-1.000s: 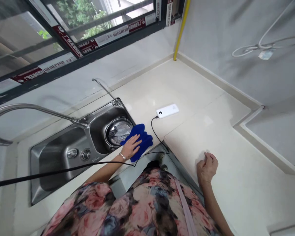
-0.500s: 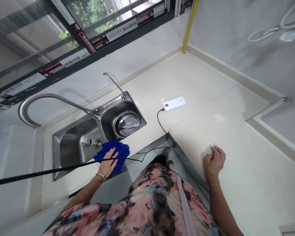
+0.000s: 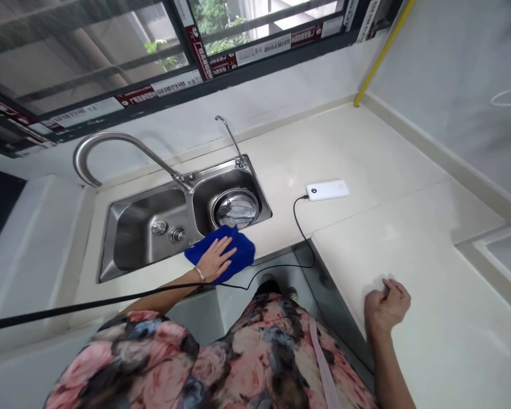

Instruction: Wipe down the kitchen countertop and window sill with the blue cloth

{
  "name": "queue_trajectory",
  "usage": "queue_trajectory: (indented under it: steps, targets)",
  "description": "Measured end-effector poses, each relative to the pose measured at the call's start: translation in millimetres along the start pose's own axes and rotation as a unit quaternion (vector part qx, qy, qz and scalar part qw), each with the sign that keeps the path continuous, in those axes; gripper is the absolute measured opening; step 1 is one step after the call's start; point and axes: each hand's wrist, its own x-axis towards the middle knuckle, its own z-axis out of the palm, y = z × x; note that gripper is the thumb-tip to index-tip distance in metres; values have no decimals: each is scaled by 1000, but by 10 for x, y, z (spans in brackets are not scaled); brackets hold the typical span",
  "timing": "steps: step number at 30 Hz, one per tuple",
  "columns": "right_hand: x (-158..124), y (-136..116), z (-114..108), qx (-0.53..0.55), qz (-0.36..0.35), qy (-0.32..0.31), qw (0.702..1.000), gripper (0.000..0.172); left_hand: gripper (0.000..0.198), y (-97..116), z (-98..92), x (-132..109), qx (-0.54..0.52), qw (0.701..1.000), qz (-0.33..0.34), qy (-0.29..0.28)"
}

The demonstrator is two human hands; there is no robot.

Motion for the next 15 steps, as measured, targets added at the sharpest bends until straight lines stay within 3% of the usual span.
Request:
queue_trajectory:
  steps: [8, 15]
  targets:
    - [41, -21, 9, -35, -29, 4, 999, 40, 51, 444, 62, 1200, -48, 995, 84, 13]
    - [61, -96, -31, -70, -27, -6, 997, 40, 53, 782, 251, 1862, -77, 993, 19, 91]
